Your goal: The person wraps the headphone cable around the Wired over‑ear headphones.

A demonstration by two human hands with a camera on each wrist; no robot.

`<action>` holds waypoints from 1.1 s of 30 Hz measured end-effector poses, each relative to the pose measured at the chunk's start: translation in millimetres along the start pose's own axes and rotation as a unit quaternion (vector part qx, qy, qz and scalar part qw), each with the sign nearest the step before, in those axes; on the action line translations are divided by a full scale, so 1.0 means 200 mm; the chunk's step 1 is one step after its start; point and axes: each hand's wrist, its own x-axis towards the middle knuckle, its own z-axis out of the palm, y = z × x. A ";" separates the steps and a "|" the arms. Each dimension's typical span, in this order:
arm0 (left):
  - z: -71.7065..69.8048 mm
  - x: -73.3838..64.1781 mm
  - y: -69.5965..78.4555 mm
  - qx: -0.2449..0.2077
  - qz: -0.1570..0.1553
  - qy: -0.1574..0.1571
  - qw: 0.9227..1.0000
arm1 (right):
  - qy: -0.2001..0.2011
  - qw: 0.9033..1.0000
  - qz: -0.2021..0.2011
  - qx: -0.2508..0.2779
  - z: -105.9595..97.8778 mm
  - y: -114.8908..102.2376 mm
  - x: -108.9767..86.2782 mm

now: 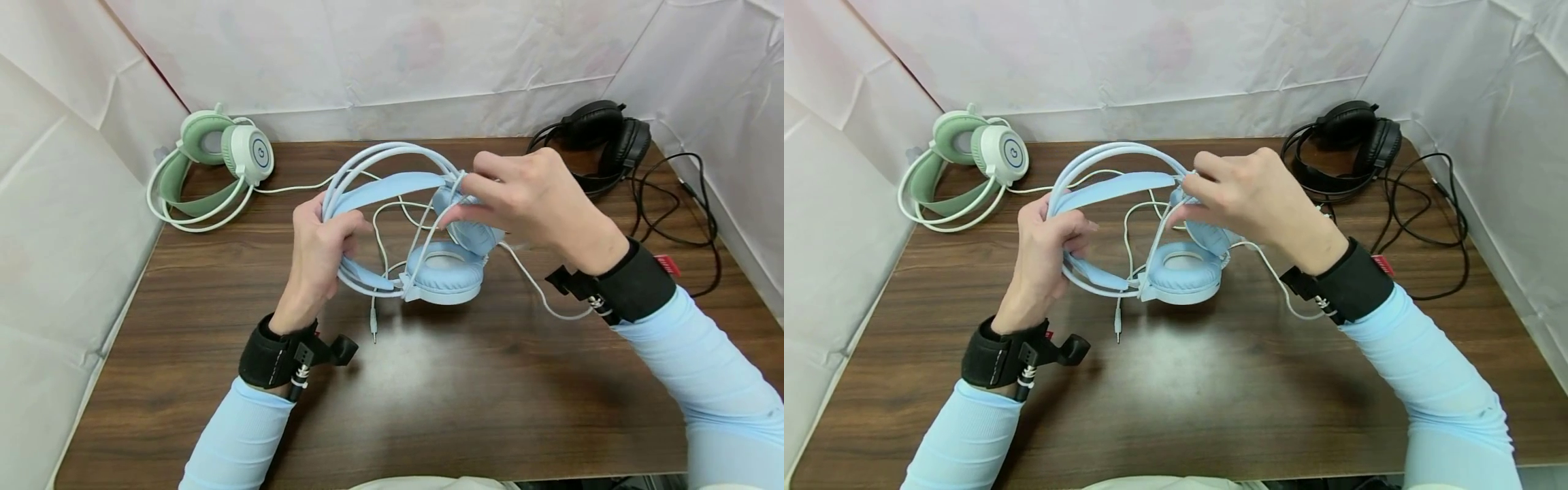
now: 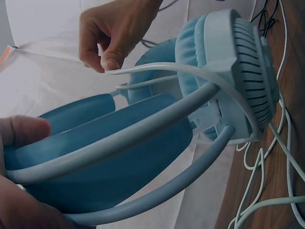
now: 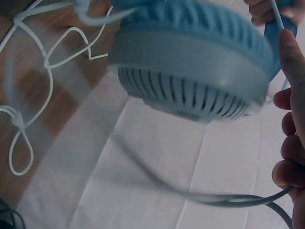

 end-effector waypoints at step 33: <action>-0.06 0.04 0.00 -0.271 -0.104 -0.213 0.933 | 0.013 0.991 0.106 -0.085 0.04 0.38 -0.34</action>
